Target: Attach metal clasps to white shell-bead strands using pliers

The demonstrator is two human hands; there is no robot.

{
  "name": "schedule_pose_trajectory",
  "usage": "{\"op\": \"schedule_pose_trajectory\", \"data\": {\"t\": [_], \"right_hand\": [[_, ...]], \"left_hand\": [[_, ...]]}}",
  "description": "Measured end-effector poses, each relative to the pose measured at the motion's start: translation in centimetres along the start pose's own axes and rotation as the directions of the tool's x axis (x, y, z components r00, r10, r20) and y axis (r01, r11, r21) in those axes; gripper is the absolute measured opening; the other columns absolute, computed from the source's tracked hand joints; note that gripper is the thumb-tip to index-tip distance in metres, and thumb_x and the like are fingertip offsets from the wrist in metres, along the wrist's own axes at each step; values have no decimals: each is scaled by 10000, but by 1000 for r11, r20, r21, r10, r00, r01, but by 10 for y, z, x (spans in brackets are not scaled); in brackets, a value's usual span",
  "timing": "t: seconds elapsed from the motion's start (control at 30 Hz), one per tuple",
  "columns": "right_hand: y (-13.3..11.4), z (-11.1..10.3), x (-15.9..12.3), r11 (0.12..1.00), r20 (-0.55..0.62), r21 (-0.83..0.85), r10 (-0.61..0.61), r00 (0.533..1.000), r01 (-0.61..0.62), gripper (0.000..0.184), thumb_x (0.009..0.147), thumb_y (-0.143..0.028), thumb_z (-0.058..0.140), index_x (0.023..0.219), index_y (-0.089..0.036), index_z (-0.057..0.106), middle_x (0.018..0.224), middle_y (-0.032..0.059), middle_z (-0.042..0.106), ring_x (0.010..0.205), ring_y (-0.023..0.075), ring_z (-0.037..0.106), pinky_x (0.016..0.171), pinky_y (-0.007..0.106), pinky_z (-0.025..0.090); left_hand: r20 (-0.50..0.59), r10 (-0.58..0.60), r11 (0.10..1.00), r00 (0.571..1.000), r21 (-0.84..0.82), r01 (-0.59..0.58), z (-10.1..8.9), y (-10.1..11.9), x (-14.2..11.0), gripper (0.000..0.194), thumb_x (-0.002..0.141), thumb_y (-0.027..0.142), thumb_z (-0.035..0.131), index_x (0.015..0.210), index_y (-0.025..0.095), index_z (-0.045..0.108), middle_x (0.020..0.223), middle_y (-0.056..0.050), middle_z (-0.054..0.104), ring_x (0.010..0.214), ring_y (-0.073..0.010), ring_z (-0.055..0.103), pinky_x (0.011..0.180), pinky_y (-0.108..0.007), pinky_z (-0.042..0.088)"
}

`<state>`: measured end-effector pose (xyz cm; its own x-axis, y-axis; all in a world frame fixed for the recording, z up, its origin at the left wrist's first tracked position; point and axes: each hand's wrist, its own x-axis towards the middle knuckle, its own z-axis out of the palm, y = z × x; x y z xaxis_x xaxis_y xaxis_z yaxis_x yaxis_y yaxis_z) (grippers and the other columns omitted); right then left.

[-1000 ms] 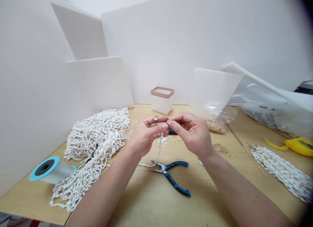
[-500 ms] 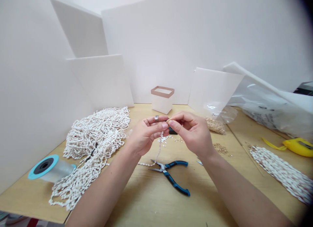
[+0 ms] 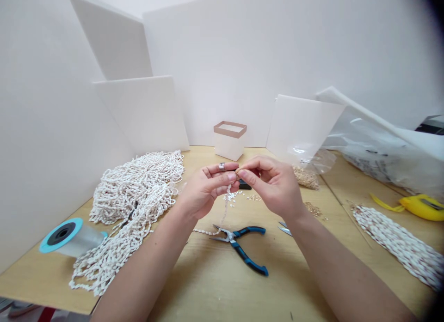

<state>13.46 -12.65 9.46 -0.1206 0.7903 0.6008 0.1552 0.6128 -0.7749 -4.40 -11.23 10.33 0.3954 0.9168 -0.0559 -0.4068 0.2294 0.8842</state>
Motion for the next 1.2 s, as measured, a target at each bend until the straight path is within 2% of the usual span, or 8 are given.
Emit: {"op": "schedule_pose_trajectory", "data": {"t": [0.23, 0.47, 0.7, 0.83, 1.0, 1.1, 1.2], "right_hand": [[-3, -7, 4, 990, 46, -118, -70, 996, 75, 118, 909, -277, 689, 836, -204, 747, 818, 48, 743, 736, 184, 644, 640, 337, 490], [-4, -7, 3, 981, 47, -163, -98, 994, 105, 140, 914, -307, 688, 829, -211, 744, 811, 56, 735, 748, 196, 652, 646, 348, 511], [6, 7, -3, 997, -86, -21, -82, 993, 80, 133, 907, -315, 713, 827, -209, 726, 790, 34, 686, 692, 159, 617, 596, 307, 494], [11, 23, -8, 992, -214, 106, -37, 976, 61, 115, 910, -308, 707, 849, -210, 716, 806, 31, 680, 731, 159, 636, 624, 290, 526], [15, 39, -13, 979, -302, 205, 47, 952, 17, 129, 912, -324, 703, 854, -210, 715, 772, 24, 706, 701, 160, 670, 642, 288, 576], [16, 42, -14, 985, -320, 169, 23, 947, 33, 119, 917, -318, 695, 882, -212, 738, 829, 40, 724, 735, 170, 682, 668, 304, 590], [17, 39, -15, 996, -310, 9, -78, 947, 85, 110, 933, -308, 672, 920, -230, 749, 911, 60, 740, 839, 201, 692, 740, 343, 586]], "left_hand": [[-20, -27, 999, 999, -19, 26, 1, -5, 2, 308, 620, 170, 913, 891, 116, 776, 771, -27, 745, 641, -93, 673, 694, -234, 540], [-23, -29, 999, 999, -40, 28, 3, -4, 3, 278, 623, 138, 898, 867, 103, 768, 744, -25, 730, 618, -89, 659, 681, -242, 546], [-32, 1, 995, 999, -96, -4, 3, -7, 0, 305, 620, 142, 901, 887, 113, 757, 740, -13, 729, 626, -96, 683, 685, -237, 557], [-75, 96, 989, 993, -107, -104, 6, -11, -1, 325, 618, 166, 914, 889, 119, 741, 736, -13, 741, 633, -99, 687, 711, -245, 563], [-129, 118, 983, 985, -127, -134, 10, -17, 0, 368, 592, 172, 921, 894, 121, 716, 759, -26, 754, 644, -106, 684, 724, -257, 566], [-167, 157, 978, 973, -114, -177, 9, -19, 0, 381, 604, 190, 915, 920, 126, 712, 771, -31, 756, 660, -114, 687, 732, -265, 562], [-173, 199, 972, 965, -89, -216, 8, -20, 0, 394, 597, 208, 919, 927, 131, 718, 753, -18, 743, 651, -115, 682, 732, -268, 556]]}}
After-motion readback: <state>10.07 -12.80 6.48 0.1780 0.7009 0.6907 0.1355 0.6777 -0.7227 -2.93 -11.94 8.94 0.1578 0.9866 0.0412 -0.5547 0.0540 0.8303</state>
